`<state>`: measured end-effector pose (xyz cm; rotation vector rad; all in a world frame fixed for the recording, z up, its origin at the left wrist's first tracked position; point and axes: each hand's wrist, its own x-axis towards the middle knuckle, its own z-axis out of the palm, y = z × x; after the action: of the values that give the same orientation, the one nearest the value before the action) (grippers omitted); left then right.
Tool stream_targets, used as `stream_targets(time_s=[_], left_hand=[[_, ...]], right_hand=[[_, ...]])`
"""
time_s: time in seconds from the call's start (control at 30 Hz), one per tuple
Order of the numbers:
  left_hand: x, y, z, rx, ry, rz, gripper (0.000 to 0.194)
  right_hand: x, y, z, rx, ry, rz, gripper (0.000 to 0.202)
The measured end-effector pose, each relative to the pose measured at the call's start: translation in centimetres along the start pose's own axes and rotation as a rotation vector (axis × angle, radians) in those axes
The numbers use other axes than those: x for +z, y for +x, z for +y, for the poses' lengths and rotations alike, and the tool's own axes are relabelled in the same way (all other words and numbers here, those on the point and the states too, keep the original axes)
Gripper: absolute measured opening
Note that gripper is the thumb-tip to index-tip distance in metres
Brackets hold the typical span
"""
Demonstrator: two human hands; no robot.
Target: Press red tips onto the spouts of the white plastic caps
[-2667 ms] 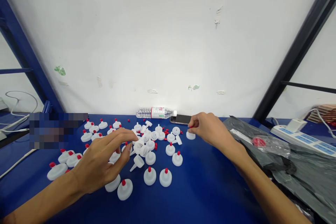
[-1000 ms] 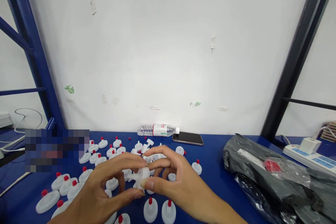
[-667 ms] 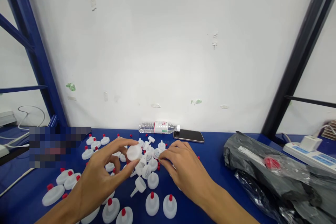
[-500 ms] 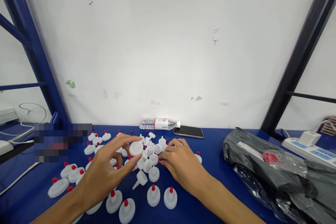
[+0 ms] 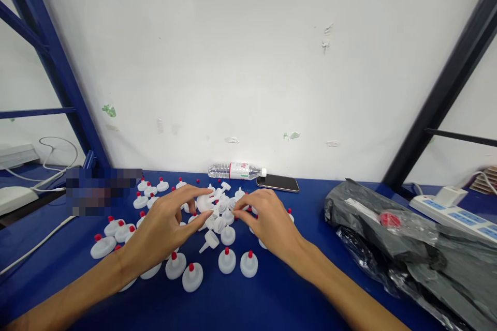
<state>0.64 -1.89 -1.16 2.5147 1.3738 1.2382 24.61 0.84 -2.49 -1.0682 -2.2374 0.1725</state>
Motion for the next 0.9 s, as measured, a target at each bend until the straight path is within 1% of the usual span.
stream_targets(time_s=[0.1,0.2,0.33,0.43,0.67,0.8,0.9], left_hand=[[0.4,-0.2,-0.1,0.009,0.011,-0.041,0.032],[0.7,-0.4,-0.1,0.044,-0.004,-0.07,0.033],[0.9,-0.7,-0.1,0.127,-0.035,-0.059,0.035],[1.0,-0.9,0.0,0.157,-0.043,-0.041,0.036],[1.2,-1.1,-0.1,0.229,-0.064,0.025,0.035],[1.5,-1.2,-0.2,0.29,-0.063,0.073,0.036],[1.5,-1.3,-0.1,0.321,-0.045,0.091,0.038]], right_hand=[[-0.8,0.0,-1.4,0.142,0.33,0.143,0.009],[-0.9,-0.2,-2.4,0.208,0.497,0.207,0.014],[-0.5,-0.5,-3.2,0.234,0.554,0.212,0.013],[-0.3,-0.5,-3.6,0.243,0.563,0.199,0.012],[0.3,-0.7,-3.3,0.221,0.624,0.173,0.022],[0.6,-1.1,-3.6,0.215,0.647,0.221,0.014],[0.3,-1.2,-4.0,0.208,0.661,0.231,0.012]])
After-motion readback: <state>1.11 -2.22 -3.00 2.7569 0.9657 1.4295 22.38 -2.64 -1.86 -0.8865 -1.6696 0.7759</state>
